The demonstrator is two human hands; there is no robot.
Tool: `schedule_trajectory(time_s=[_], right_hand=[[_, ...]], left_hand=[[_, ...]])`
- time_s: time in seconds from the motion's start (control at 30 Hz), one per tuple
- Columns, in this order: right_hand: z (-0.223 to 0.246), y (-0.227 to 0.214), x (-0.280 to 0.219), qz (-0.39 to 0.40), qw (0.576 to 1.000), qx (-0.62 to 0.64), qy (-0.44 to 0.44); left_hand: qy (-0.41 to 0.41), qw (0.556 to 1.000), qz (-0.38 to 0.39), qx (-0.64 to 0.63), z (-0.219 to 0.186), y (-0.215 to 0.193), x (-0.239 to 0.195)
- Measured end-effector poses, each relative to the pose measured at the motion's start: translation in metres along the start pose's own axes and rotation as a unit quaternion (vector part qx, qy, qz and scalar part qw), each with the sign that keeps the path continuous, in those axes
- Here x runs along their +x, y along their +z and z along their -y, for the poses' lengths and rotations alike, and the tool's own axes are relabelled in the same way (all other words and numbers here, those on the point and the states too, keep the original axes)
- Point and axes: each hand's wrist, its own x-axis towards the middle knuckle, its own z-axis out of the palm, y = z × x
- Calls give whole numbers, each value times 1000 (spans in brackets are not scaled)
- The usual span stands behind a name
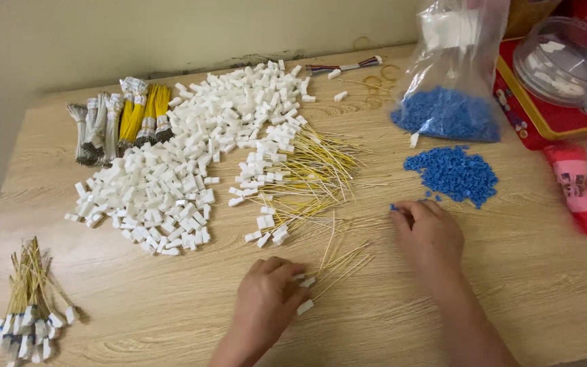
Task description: The person assembles small craft items by inserting white foam pieces onto yellow sticks. They repeatedly pick up a foam piece and a stick, then push the foam onto the stick's tip. The completed items are placed in a pile on the table.
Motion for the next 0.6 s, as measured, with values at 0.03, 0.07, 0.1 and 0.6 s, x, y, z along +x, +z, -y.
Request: schedule_trajectory(time_s=[0.03,0.07,0.1,0.6], right_hand=[[-1,2,2,2,1000,1,-2],[-1,3,4,-3,1000,-9,-8],[-2,5,4,-8,1000,-17,-15],[-21,8,11,19,1000,5,1]], left_hand=[[-3,1000,-1,1,2,-5,1],[-1,1000,-19,-9,4,-10,1],[0,999,-36,-18,6,-16,1],[-9,981,-145,125,18,-16,33]])
